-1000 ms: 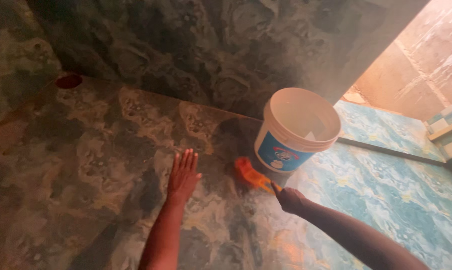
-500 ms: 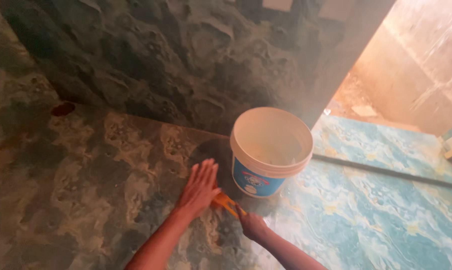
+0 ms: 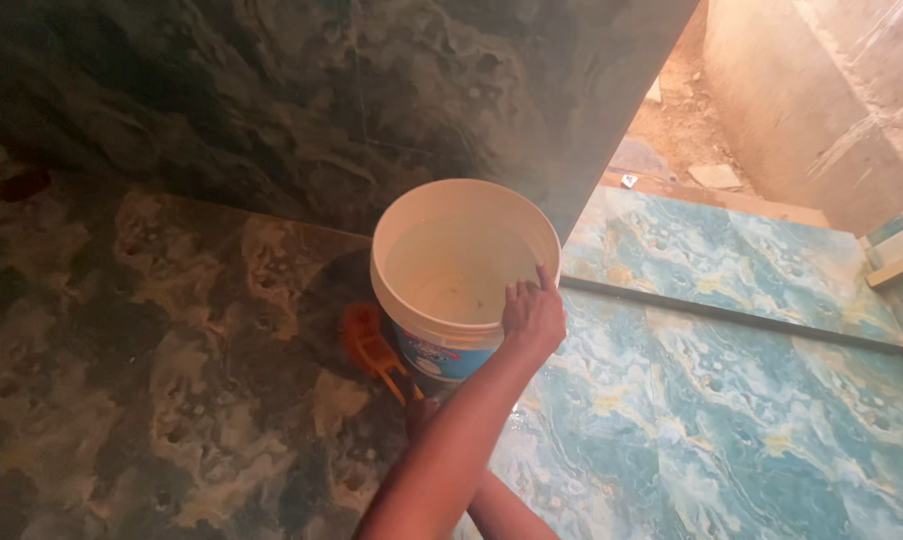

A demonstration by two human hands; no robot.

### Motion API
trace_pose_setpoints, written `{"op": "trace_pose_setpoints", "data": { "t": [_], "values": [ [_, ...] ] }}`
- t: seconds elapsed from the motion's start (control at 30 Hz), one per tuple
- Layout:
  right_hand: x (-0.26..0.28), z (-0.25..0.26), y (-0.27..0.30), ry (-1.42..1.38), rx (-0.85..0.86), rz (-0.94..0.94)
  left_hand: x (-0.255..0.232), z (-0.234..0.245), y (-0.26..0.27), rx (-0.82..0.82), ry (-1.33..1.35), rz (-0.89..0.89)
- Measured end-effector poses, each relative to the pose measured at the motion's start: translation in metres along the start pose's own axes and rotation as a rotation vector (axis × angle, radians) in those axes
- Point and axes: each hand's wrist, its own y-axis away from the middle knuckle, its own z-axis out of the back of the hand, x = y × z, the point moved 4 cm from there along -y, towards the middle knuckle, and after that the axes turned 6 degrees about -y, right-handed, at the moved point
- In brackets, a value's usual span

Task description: The person scrubs the floor and the base of a wall using a brush. They pour water from a bucket onto the tiled surface with a plastic cup and then continue scrubbing the wet tiles with the brush.

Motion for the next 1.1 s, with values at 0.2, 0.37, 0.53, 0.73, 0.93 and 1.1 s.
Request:
{"op": "trace_pose_setpoints", "data": {
  "t": [0.2, 0.37, 0.53, 0.73, 0.93, 1.1],
  "values": [
    [0.007, -0.012, -0.005, -0.123, -0.043, 0.017, 0.006, -0.03, -0.005, -0.218, -0.02, 0.019],
    [0.0, 0.003, 0.032, -0.328, -0.107, 0.055, 0.012, -0.022, 0.007, -0.198, 0.011, -0.089],
    [0.021, 0.038, 0.083, -0.525, -0.273, 0.086, 0.015, -0.008, 0.034, -0.089, 0.026, -0.227],
    [0.04, 0.073, 0.115, -0.581, -0.339, -0.012, 0.018, 0.007, 0.072, 0.03, 0.017, -0.377],
    [0.042, 0.075, 0.115, -0.671, -0.288, -0.159, 0.016, 0.014, 0.104, 0.02, 0.02, -0.534],
    [0.027, 0.064, 0.115, -0.611, -0.368, -0.11, 0.015, 0.016, 0.125, 0.056, 0.046, -0.656]
  ]
}}
